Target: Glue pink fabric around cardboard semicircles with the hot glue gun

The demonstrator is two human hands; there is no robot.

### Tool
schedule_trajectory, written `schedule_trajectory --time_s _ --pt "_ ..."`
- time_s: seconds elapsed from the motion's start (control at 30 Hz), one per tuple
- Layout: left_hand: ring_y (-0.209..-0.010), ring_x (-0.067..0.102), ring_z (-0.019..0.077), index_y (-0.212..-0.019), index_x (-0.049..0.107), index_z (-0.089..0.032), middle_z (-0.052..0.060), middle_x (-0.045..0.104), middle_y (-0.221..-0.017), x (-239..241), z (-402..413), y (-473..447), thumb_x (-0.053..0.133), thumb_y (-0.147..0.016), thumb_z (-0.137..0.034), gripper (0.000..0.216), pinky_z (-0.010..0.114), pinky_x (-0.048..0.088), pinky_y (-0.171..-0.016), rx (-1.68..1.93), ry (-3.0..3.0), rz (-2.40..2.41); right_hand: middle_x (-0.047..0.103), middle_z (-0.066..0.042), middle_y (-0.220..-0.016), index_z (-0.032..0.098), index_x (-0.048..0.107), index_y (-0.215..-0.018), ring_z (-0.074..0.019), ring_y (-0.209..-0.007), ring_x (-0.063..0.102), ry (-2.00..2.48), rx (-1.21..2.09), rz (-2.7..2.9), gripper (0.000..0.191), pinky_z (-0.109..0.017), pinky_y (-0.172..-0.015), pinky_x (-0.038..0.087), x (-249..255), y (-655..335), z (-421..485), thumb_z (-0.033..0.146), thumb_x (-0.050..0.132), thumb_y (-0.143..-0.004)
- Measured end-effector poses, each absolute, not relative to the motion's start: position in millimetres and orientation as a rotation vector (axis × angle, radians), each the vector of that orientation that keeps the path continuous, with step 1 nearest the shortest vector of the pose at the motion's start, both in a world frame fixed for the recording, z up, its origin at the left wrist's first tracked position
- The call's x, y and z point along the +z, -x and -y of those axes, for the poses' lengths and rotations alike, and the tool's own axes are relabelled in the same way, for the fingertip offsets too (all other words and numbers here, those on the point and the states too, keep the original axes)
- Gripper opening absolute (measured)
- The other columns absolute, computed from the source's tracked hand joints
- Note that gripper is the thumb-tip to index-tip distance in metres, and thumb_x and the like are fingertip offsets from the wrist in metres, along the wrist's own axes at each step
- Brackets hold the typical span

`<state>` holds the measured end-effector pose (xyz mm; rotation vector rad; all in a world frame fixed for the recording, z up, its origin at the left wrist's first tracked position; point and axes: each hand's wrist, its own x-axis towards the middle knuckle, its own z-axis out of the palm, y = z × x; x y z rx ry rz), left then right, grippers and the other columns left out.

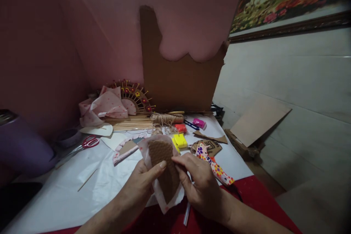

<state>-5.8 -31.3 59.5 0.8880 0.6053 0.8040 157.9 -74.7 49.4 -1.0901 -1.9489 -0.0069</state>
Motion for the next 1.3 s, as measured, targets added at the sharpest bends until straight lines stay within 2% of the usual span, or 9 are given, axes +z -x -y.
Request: schedule_trajectory --time_s 0.17,0.33,0.43,0.57,0.67,0.77,0.87,1.13,1.3 --pt "-0.071 0.067 0.0174 -0.094 0.072 -0.017 0.006 0.075 -0.082 61.6 34.2 6.6 0.066 -0.079 -0.023 0.017 0.027 0.049 -0.069 0.773 -0.902 -0.614 0.065 -0.009 -0.087 0.015 0.051 -0.112 -0.0224 -0.078 0.06 1.007 -0.07 2.07 0.032 -0.034 -0.065 0.048 51.8 -158.6 80.2 0.006 0.043 -0.082" --pt "-0.072 0.067 0.0206 -0.09 0.07 -0.015 0.008 0.074 -0.083 66.4 34.6 6.9 0.065 -0.078 -0.021 0.014 0.03 0.051 -0.07 0.785 -0.822 -0.647 0.064 -0.003 -0.085 0.022 0.053 -0.107 -0.0158 -0.074 0.06 1.034 0.03 1.722 0.021 -0.027 -0.066 0.046 55.5 -162.1 84.3 0.011 0.045 -0.089" --pt "-0.074 0.067 0.0214 -0.091 0.069 -0.014 0.009 0.074 -0.085 66.5 31.0 7.1 0.066 -0.077 -0.02 0.016 0.031 0.051 -0.071 0.816 -0.788 -0.679 0.059 0.0 -0.081 0.022 0.054 -0.099 -0.0143 -0.072 0.057 1.158 0.207 1.442 0.009 -0.025 -0.062 0.045 54.9 -164.0 78.5 0.024 0.047 -0.093" --pt "-0.076 0.067 0.022 -0.097 0.067 -0.014 0.01 0.073 -0.09 68.0 27.7 7.6 0.068 -0.075 -0.021 0.023 0.032 0.052 -0.071 0.879 -0.755 -0.682 0.057 -0.003 -0.086 0.02 0.054 -0.098 -0.0167 -0.079 0.056 1.214 0.565 1.345 0.025 -0.026 -0.065 0.045 51.2 -165.8 66.5 0.043 0.053 -0.089" --pt "-0.072 0.068 0.0221 -0.096 0.067 -0.013 0.01 0.073 -0.088 69.7 27.2 8.5 0.069 -0.075 -0.022 0.023 0.033 0.052 -0.069 0.906 -0.772 -0.692 0.056 -0.001 -0.081 0.018 0.055 -0.092 -0.0148 -0.073 0.054 1.172 0.817 1.36 0.03 -0.026 -0.064 0.044 47.6 -165.0 61.4 0.046 0.06 -0.083" --pt "-0.074 0.068 0.0226 -0.094 0.067 -0.013 0.011 0.073 -0.088 69.2 26.7 8.9 0.068 -0.075 -0.023 0.022 0.033 0.052 -0.069 0.919 -0.786 -0.688 0.052 0.002 -0.07 0.017 0.056 -0.081 -0.0105 -0.06 0.046 1.138 0.936 1.331 0.028 -0.023 -0.055 0.039 45.9 -162.8 60.9 0.043 0.062 -0.083" --pt "-0.075 0.068 0.0239 -0.094 0.067 -0.014 0.011 0.073 -0.088 67.2 26.1 8.1 0.069 -0.074 -0.023 0.022 0.033 0.053 -0.067 0.925 -0.782 -0.699 0.048 0.004 -0.064 0.017 0.057 -0.077 -0.0096 -0.055 0.042 1.148 0.869 1.338 0.026 -0.022 -0.051 0.035 46.2 -161.5 63.5 0.04 0.059 -0.086" --pt "-0.073 0.068 0.0225 -0.1 0.066 -0.015 0.009 0.074 -0.089 66.6 29.5 4.5 0.069 -0.075 -0.022 0.027 0.034 0.053 -0.069 0.933 -0.79 -0.675 0.062 -0.004 -0.074 0.015 0.063 -0.081 -0.0146 -0.067 0.054 1.078 0.306 1.705 0.011 -0.026 -0.062 0.042 48.3 -160.9 69.6 0.018 0.056 -0.087" --pt "-0.07 0.068 0.0215 -0.093 0.066 -0.013 0.01 0.074 -0.084 62.4 32.8 1.8 0.068 -0.076 -0.022 0.02 0.032 0.053 -0.068 0.913 -0.778 -0.663 0.064 -0.005 -0.073 0.013 0.066 -0.087 -0.0149 -0.065 0.057 1.062 0.211 1.798 0.011 -0.026 -0.062 0.043 44.9 -161.5 69.1 0.014 0.054 -0.088"
